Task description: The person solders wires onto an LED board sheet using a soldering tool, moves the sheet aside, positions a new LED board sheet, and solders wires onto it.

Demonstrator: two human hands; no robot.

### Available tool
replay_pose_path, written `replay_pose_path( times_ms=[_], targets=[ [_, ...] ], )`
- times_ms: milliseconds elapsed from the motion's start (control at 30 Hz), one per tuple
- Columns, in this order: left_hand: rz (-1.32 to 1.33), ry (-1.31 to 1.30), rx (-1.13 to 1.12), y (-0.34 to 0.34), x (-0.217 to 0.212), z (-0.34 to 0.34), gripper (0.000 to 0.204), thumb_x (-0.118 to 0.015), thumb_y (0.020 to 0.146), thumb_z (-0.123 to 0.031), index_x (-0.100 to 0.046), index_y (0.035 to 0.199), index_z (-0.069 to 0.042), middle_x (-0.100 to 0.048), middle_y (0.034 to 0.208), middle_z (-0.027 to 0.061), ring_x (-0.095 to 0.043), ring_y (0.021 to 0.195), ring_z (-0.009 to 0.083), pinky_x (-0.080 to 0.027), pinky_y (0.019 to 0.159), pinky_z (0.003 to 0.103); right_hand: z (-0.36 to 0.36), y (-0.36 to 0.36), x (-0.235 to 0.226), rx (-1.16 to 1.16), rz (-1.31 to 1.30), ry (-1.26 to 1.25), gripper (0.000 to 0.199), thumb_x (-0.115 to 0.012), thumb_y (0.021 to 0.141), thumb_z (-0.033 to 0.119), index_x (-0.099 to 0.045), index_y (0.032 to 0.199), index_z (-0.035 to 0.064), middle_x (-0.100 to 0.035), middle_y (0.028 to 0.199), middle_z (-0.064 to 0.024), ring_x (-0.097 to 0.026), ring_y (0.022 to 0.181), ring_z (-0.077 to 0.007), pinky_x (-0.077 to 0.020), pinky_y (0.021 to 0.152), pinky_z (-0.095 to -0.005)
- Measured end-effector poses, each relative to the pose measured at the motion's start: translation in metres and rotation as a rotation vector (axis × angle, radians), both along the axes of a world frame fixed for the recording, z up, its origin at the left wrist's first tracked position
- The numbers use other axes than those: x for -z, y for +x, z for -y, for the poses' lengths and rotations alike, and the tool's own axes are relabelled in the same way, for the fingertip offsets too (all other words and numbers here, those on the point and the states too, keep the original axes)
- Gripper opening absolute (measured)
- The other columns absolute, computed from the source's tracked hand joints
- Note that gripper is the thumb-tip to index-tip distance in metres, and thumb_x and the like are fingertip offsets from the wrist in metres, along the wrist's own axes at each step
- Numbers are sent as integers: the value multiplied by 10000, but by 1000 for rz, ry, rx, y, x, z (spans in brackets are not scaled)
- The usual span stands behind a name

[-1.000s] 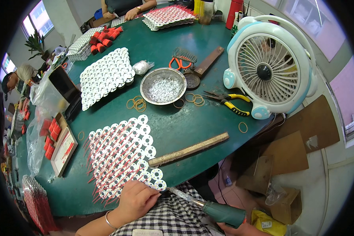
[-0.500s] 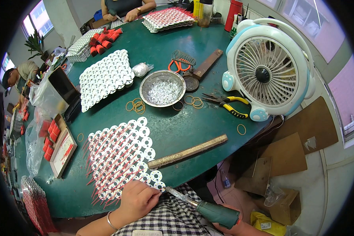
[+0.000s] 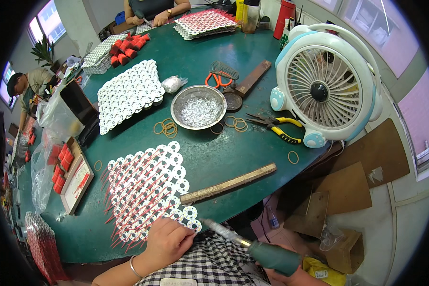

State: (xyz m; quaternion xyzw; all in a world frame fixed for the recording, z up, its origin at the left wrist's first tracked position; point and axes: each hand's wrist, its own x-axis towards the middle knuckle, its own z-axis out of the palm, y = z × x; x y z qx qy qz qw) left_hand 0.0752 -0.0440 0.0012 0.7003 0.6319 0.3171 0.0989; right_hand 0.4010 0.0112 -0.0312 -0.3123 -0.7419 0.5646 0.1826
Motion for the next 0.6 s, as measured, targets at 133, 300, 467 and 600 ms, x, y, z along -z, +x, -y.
replay_pose_path(
  times_ms=[133,300,467,600],
  targets=[
    [-21,-30,-11,-2,0,9,126,-739,690,-114,-627,747,-100,-554,662,28,-543,644,221,-385,576,358,-10,-25,-20,205,-158,-106,493,-549,875,368,-526,1184,-16,-659,863,-81,-638,765,-171,-498,694,-296],
    [137,-5,21,-12,-13,16,132,-675,787,-144,-632,888,-71,-593,791,66,-577,759,245,-450,671,356,-17,-48,-6,479,-401,-12,580,-494,898,430,-409,1202,-56,-552,1073,-171,-586,576,-183,-501,510,-285],
    [-152,122,-420,-91,-27,48,202,-640,789,-83,-651,990,-69,-644,924,111,-604,865,290,-498,751,385,-20,-74,-5,454,-475,-57,537,-502,885,355,-383,1210,-56,-542,1069,-176,-586,573,-193,-493,481,-281],
    [-291,101,-734,-183,-20,76,276,-639,806,-127,-623,1071,-50,-646,1028,135,-597,973,315,-485,829,393,-29,-87,-10,383,-457,-117,516,-514,863,291,-369,1223,-49,-540,1063,-190,-585,570,-212,-496,463,-289]
  ],
)
